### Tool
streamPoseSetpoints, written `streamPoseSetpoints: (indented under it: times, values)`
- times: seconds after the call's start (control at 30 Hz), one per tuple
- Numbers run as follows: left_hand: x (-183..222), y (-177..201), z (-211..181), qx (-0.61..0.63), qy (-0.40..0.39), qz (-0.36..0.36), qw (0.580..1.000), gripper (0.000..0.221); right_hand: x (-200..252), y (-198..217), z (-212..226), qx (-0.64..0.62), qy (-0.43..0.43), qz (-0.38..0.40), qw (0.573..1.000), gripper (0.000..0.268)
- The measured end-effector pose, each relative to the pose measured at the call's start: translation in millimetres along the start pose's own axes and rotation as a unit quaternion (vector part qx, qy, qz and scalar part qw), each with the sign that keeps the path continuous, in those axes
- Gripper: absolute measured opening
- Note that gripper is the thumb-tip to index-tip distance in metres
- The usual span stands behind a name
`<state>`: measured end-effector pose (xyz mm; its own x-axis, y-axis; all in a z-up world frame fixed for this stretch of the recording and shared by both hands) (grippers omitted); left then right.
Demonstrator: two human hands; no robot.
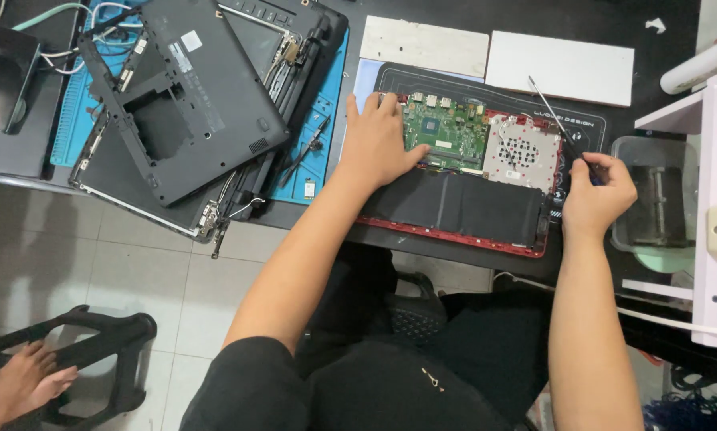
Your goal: The person repairs a disassembled laptop at a workbench. They use a screwdriver on the exposed motherboard, manipulate a small component with both hands, reposition the laptop chassis, and continue working on the board and fan area with their hands.
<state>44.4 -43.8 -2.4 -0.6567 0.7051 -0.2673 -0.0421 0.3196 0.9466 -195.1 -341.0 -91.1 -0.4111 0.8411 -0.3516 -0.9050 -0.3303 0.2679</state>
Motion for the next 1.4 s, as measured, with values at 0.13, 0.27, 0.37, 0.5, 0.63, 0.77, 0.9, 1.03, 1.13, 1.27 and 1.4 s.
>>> streamPoseSetpoints:
  times: [0.13,0.27,0.37,0.5,0.63,0.77,0.9,1.03,1.13,1.27,1.4]
  values:
    - [13,4,0,-0.002,0.031,0.066,0.997,0.077,-5,-3,2,0.027,0.082,-0.001,0.996,0.019]
    - [30,-9,5,0.018,0.026,0.021,0.999,0.082,-4,-4,9,0.039,0.024,-0.001,0.999,0.014]
    - [37,-6,2,0.022,0.016,0.013,1.000,0.079,0,0,8,0.045,-0.008,-0.005,0.999,0.011]
    - [42,-18,2,0.045,0.018,0.016,0.999,0.077,0,-1,4,0.030,-0.005,-0.006,1.000,0.011]
    - [46,-17,3,0.076,0.032,0.011,0.997,0.080,0,0,8,0.039,-0.009,-0.001,0.999,0.010]
    - [46,-16,3,0.069,0.035,0.011,0.997,0.081,0,-2,7,0.038,0.009,0.003,0.999,0.010]
    - [46,-15,3,0.070,0.038,0.017,0.997,0.083,0,-2,7,0.042,0.004,0.004,0.999,0.011]
    - [47,-16,2,0.064,0.035,0.012,0.997,0.083,0,-2,7,0.034,0.011,0.005,0.999,0.011]
    - [47,-17,3,0.071,0.037,0.013,0.997,0.083,0,-1,3,0.030,0.004,0.006,1.000,0.010]
    - [48,-19,3,0.064,0.030,0.007,0.997,0.084,0,-2,4,0.029,0.009,0.007,1.000,0.010]
    - [49,-21,2,0.060,0.027,0.004,0.998,0.083,1,-3,9,0.038,0.001,0.009,0.999,0.010]
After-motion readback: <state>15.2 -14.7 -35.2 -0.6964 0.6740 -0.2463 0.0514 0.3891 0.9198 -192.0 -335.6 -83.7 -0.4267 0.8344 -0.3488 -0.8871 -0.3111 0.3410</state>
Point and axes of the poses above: each hand's wrist, its own x-axis away from the middle knuckle, its own y-axis out of the back of the hand, z = x × y, the point moved 7 cm from there along -x, towards the middle knuckle, and after that the axes turned 5 degrees about -z, right-handed, at the moved point
